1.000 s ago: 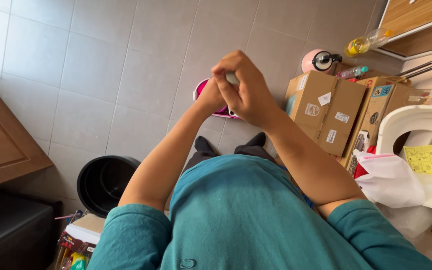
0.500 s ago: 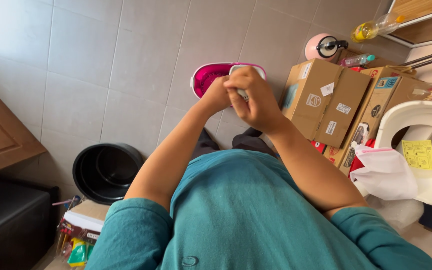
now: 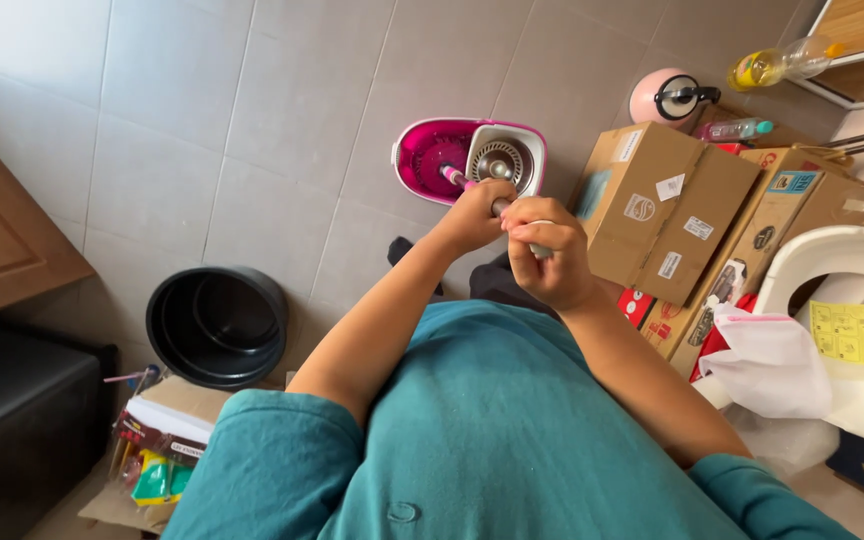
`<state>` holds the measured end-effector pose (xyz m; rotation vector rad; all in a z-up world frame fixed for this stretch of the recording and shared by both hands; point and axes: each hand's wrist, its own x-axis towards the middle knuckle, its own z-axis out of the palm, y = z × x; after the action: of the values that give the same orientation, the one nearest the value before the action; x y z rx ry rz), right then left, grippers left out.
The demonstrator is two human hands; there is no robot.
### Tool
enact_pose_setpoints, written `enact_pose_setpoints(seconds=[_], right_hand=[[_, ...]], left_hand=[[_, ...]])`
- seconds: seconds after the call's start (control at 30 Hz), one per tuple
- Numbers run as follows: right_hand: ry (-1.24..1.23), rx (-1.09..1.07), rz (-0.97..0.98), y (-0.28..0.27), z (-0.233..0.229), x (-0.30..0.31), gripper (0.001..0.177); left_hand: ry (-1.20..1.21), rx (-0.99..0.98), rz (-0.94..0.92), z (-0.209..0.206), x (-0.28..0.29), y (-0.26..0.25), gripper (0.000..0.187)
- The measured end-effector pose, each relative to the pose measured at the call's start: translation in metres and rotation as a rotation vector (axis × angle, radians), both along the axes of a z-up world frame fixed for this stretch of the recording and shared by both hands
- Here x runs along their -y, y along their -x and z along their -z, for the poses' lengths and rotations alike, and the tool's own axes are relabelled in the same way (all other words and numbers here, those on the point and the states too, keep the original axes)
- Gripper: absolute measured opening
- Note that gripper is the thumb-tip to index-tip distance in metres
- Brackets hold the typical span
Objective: The person pours liquid from a bottle into a bucket and then connects several sections of a mop pole before snapping a mop head onto the end.
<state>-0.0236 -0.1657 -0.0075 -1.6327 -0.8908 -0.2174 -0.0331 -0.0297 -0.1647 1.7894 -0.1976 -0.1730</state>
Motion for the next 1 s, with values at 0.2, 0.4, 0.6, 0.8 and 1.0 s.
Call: enact_pose_setpoints(seconds=[0.2,0.4,0.6,0.8,1.0], right_hand=[[-0.013,0.002,-0.048,0.006,0.000,0.001,0.032],[0.052,-0.129,-0.028,0.007,-0.011,-0.003,0.029],[0.059,-0.185,-0.021,-0.014,-0.035,-0.010,0.023],[-0.061,-0.173,0.008,-0.037,-0.088,-0.008,0.022],[-0.089,-0.137,-0.004,-0.036,-0.131,-0.008,0.022]], left_hand=[[0.001,0.011,-0.004,0.001,0.000,0.004,0.020],[-0.029,0.030,-0.023,0.003,-0.003,-0.002,0.019],[0.017,0.079,-0.034,-0.030,-0.013,-0.026,0.026],[-0.001,-0.007,-0.017,-0.103,-0.009,-0.053,0.025],[-0.054,-0.010,0.004,-0.150,-0.009,-0.055,0.024]])
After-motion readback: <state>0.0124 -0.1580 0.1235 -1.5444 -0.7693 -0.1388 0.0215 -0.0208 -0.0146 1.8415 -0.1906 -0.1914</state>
